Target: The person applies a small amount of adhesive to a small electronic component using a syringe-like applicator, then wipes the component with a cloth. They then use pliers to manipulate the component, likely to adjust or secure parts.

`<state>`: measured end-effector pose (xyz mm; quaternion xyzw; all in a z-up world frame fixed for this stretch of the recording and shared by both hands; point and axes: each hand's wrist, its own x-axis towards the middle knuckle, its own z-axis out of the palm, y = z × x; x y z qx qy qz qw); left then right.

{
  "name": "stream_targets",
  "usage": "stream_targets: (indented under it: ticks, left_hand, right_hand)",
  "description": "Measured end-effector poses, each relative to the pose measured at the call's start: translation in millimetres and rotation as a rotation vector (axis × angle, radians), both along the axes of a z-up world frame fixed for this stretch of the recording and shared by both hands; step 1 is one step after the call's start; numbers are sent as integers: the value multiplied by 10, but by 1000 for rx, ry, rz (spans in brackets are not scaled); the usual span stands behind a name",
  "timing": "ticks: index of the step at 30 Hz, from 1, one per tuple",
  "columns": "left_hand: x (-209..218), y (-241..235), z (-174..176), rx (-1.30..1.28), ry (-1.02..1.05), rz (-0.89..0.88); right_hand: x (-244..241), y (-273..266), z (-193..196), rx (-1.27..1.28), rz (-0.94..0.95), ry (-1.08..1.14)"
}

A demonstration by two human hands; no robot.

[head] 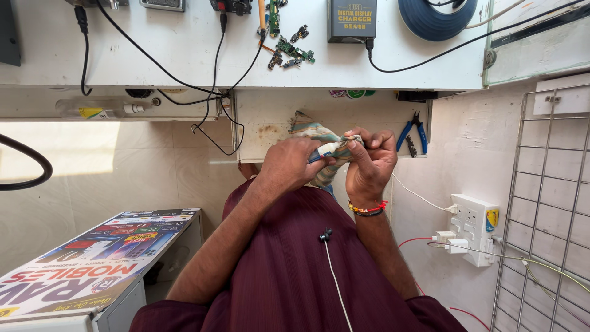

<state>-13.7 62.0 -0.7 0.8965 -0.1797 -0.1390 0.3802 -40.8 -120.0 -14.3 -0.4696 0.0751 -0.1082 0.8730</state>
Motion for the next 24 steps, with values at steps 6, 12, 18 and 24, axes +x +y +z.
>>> stream_targets:
  ticks: [6,12,18,24]
  left_hand:
    - [-19,224,11,171,109,35]
    - [-31,253,-39,136,176,64]
    - [-58,209,-81,121,206,45]
    - [-134,291,-121,153,169,13]
  right_hand:
    - [254,-638,144,116,-97,-57]
    - [172,-468,123,5,168,93]
    - [75,111,-46,-69,265,192]
    - [319,-38,-68,45,-16,77]
